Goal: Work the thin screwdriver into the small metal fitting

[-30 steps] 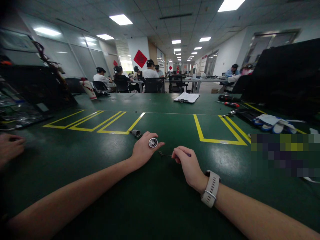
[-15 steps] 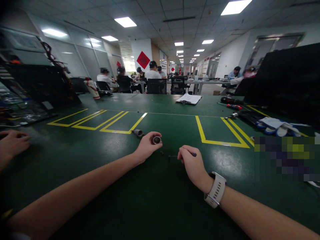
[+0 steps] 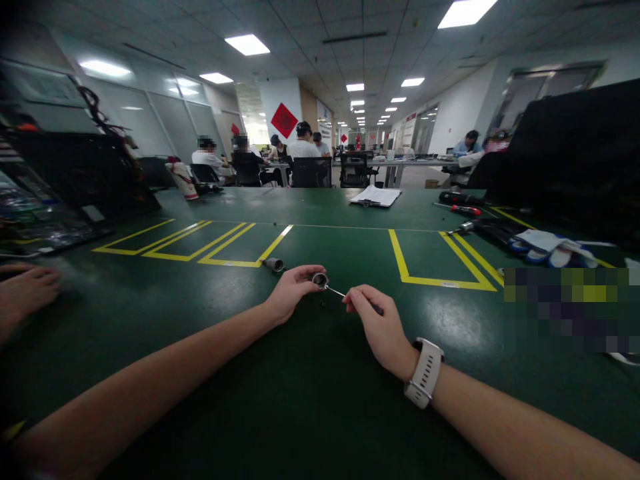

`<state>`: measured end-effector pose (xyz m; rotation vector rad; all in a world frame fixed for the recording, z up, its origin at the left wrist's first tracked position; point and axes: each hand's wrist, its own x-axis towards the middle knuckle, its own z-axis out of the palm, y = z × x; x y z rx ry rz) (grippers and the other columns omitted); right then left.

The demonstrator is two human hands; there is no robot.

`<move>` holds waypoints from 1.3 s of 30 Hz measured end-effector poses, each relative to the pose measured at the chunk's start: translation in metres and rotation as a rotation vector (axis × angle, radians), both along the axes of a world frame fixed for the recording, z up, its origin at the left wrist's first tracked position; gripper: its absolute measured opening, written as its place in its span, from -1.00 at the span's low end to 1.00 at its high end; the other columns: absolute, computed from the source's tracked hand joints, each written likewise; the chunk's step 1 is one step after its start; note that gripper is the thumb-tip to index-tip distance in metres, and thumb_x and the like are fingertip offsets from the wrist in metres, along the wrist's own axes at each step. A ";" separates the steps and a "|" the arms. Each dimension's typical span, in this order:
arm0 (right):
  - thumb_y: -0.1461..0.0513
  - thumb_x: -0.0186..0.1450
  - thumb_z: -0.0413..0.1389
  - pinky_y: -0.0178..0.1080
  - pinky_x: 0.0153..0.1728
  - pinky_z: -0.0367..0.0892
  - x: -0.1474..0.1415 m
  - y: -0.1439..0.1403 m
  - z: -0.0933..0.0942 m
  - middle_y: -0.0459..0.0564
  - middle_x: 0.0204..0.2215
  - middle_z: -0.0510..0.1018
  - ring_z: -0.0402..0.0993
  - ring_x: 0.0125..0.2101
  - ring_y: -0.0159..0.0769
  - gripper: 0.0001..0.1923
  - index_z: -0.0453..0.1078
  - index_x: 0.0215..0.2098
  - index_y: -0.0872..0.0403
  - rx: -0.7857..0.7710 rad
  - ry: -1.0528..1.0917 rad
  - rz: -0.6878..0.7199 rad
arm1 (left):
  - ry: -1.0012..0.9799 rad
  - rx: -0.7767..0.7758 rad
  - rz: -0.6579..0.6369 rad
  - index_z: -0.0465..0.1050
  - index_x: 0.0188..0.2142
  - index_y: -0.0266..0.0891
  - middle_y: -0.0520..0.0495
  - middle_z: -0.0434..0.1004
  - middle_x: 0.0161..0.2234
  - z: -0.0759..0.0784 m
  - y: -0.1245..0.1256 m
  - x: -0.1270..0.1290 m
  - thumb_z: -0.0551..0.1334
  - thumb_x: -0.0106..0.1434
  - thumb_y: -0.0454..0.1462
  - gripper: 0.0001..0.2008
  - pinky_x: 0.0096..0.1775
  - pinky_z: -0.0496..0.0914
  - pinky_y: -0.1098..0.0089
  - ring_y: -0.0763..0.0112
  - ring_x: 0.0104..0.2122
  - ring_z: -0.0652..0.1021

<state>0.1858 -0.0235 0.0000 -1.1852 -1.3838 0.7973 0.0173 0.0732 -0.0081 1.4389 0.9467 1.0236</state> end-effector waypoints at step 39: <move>0.13 0.26 -0.01 -0.31 -0.61 0.11 0.008 -0.013 0.048 -0.14 -0.74 0.28 0.21 -0.65 -0.41 -0.59 0.29 -0.71 0.08 0.183 -0.012 0.043 | -0.090 -0.274 -0.096 0.42 -0.16 -0.35 -0.18 0.53 -0.20 0.051 -0.075 0.016 0.24 0.03 -0.44 -0.67 -0.15 0.43 0.31 0.33 -0.25 0.54</move>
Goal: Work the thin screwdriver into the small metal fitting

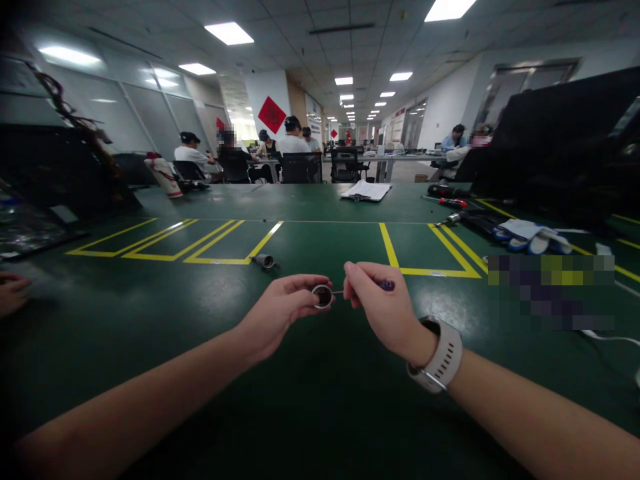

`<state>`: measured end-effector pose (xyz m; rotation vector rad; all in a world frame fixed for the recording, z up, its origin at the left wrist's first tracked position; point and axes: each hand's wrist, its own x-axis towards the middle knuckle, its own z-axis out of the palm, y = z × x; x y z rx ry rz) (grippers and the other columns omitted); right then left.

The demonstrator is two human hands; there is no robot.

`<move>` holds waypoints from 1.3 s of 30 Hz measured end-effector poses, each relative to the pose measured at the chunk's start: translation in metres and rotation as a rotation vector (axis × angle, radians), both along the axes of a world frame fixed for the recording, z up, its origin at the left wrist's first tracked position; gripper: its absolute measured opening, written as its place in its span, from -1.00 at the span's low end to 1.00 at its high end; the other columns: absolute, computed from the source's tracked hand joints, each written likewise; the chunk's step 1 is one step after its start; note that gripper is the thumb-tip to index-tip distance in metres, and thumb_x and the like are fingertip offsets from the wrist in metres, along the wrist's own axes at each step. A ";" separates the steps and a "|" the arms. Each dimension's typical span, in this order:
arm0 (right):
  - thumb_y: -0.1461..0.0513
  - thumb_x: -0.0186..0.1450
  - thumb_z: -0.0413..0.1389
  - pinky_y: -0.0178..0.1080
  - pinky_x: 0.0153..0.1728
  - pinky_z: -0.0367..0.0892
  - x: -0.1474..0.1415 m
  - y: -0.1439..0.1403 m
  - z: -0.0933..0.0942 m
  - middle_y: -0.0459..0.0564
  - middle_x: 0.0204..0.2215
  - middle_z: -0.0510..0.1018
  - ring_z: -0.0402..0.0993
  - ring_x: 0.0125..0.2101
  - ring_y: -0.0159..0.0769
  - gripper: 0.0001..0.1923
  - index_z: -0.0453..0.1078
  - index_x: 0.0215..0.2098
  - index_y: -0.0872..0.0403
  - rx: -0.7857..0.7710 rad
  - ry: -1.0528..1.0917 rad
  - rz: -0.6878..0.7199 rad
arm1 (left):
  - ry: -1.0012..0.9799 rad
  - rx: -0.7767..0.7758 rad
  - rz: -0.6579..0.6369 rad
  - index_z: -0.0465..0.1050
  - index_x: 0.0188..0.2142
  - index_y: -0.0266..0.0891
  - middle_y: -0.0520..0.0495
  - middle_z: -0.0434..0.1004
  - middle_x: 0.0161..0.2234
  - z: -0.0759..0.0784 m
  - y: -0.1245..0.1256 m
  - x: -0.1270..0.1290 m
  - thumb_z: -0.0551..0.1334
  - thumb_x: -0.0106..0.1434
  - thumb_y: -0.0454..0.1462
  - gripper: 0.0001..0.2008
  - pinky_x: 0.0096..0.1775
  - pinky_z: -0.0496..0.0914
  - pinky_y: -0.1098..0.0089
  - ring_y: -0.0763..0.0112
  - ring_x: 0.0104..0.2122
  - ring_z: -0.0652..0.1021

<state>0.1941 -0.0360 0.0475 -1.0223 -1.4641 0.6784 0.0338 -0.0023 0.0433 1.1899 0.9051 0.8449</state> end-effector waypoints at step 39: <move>0.34 0.30 -0.14 -0.27 -0.58 0.02 -0.015 -0.049 0.027 -0.12 -0.71 0.22 0.14 -0.64 -0.41 -0.67 0.17 -0.62 0.09 0.398 -0.357 0.180 | -0.105 -0.029 0.101 0.47 -0.17 -0.23 -0.06 0.58 -0.27 0.013 -0.057 -0.020 0.30 -0.01 -0.42 -0.65 -0.16 0.35 0.37 0.37 -0.24 0.52</move>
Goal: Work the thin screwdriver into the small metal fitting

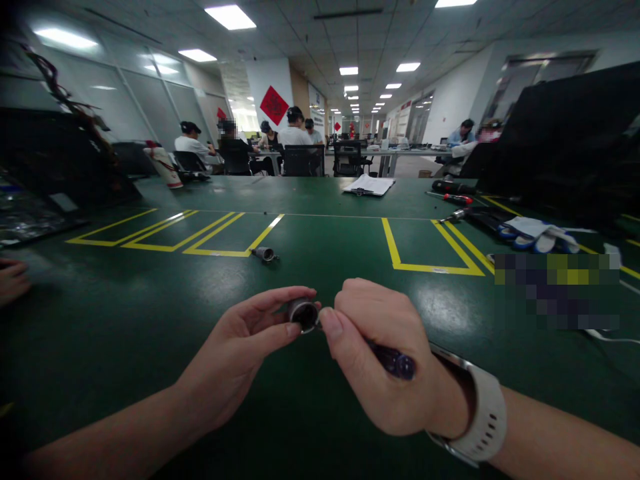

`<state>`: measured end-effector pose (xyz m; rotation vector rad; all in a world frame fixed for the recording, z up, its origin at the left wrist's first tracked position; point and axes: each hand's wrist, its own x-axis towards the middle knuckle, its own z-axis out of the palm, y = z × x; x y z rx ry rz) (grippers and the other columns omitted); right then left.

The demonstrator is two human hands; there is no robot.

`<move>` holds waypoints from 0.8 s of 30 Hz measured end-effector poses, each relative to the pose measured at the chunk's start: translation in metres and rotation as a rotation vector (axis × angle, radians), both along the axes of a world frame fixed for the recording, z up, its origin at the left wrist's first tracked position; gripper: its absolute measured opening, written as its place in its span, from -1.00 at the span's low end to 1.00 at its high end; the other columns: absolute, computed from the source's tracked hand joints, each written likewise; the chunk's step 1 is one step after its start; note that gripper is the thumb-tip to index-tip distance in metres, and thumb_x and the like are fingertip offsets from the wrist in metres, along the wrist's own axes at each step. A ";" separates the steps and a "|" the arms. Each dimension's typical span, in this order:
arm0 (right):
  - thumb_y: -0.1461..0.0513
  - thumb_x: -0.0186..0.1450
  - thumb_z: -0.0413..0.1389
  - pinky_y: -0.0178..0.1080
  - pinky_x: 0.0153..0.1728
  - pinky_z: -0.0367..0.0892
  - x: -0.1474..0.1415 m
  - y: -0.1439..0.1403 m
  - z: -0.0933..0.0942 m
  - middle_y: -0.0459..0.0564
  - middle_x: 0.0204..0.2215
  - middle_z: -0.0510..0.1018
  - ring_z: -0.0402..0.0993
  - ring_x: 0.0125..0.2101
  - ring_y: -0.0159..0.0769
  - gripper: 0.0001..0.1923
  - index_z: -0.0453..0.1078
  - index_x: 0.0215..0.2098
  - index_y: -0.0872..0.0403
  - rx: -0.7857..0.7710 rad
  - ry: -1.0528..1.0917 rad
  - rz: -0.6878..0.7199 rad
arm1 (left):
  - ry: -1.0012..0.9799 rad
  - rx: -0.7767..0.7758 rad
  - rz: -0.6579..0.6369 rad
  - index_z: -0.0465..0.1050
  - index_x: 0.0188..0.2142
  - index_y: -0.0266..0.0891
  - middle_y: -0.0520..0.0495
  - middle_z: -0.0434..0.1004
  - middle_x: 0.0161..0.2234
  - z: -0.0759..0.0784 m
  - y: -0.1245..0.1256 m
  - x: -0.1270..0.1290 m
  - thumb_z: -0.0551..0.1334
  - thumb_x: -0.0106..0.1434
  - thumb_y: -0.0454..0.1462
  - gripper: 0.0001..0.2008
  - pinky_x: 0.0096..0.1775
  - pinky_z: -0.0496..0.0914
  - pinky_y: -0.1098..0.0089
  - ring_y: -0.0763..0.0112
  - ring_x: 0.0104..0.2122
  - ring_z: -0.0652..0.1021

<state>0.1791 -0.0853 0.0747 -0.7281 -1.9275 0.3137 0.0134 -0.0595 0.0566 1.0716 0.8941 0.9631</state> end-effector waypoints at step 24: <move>0.30 0.33 -0.14 -0.24 -0.54 0.08 0.004 0.003 -0.009 -0.12 -0.68 0.23 0.18 -0.61 -0.40 -0.68 0.23 -0.57 0.09 -0.024 0.113 0.006 | -0.018 0.064 0.075 0.48 -0.17 -0.21 -0.09 0.57 -0.23 0.003 0.001 -0.004 0.33 -0.02 -0.39 -0.64 -0.18 0.39 0.38 0.32 -0.20 0.53</move>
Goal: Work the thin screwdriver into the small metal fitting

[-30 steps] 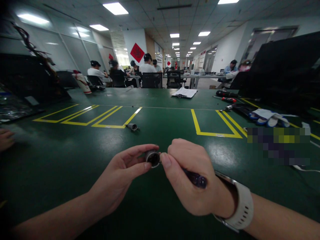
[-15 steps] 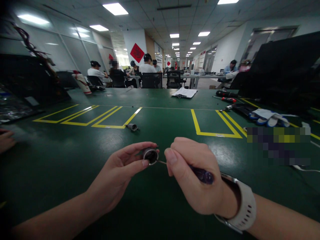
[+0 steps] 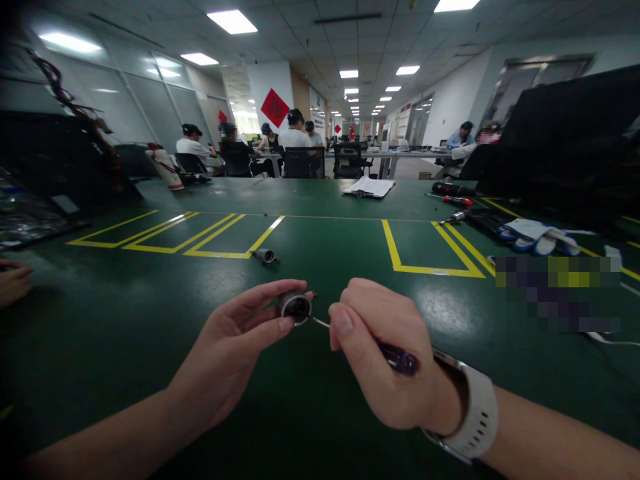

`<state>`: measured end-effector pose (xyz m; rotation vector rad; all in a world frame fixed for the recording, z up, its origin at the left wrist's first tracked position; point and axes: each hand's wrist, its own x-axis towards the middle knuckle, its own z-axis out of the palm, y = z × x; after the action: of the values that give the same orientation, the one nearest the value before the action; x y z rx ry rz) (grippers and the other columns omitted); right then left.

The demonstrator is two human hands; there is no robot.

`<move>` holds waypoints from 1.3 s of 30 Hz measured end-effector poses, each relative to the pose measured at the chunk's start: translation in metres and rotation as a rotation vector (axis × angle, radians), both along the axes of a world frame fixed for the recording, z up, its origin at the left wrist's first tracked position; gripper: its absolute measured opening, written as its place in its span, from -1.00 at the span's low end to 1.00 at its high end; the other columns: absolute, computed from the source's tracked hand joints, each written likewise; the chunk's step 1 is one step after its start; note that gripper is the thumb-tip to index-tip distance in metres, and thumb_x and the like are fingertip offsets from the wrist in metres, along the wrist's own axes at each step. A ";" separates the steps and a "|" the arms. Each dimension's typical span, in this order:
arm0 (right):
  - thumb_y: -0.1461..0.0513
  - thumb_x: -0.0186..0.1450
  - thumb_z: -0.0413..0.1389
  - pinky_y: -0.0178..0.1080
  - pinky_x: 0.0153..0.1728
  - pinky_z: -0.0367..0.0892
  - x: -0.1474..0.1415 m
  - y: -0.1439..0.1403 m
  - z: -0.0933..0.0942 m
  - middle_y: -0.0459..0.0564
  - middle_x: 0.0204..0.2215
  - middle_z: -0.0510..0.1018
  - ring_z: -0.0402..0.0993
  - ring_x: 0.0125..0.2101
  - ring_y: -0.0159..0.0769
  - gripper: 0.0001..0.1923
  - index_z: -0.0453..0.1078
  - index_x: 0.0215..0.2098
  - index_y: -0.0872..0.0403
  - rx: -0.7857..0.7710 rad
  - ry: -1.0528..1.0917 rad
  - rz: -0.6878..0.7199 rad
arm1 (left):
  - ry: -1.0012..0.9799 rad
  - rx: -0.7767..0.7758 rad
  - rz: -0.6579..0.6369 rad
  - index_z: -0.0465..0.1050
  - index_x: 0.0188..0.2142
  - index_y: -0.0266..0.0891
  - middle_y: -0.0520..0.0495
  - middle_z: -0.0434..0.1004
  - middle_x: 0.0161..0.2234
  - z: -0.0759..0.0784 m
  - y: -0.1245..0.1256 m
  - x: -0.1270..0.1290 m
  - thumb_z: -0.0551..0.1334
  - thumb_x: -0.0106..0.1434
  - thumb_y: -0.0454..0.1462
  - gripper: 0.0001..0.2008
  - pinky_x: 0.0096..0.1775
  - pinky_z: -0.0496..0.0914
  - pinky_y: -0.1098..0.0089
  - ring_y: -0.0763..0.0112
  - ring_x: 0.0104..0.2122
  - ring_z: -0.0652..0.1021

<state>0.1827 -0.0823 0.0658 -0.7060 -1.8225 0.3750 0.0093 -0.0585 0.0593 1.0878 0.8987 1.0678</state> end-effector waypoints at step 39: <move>0.41 0.14 -0.08 -0.15 -0.47 0.18 -0.005 0.004 -0.014 -0.01 -0.60 0.42 0.28 -0.54 -0.29 -0.85 0.29 -0.43 0.12 0.402 -0.352 -0.025 | -0.058 0.055 0.097 0.49 -0.19 -0.22 -0.05 0.55 -0.21 -0.003 0.007 0.000 0.33 -0.03 -0.40 -0.66 -0.18 0.38 0.45 0.40 -0.21 0.51</move>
<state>0.1776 -0.0787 0.0516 -0.5330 -2.1322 -0.1441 0.0089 -0.0519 0.0565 1.0619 0.8874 1.2050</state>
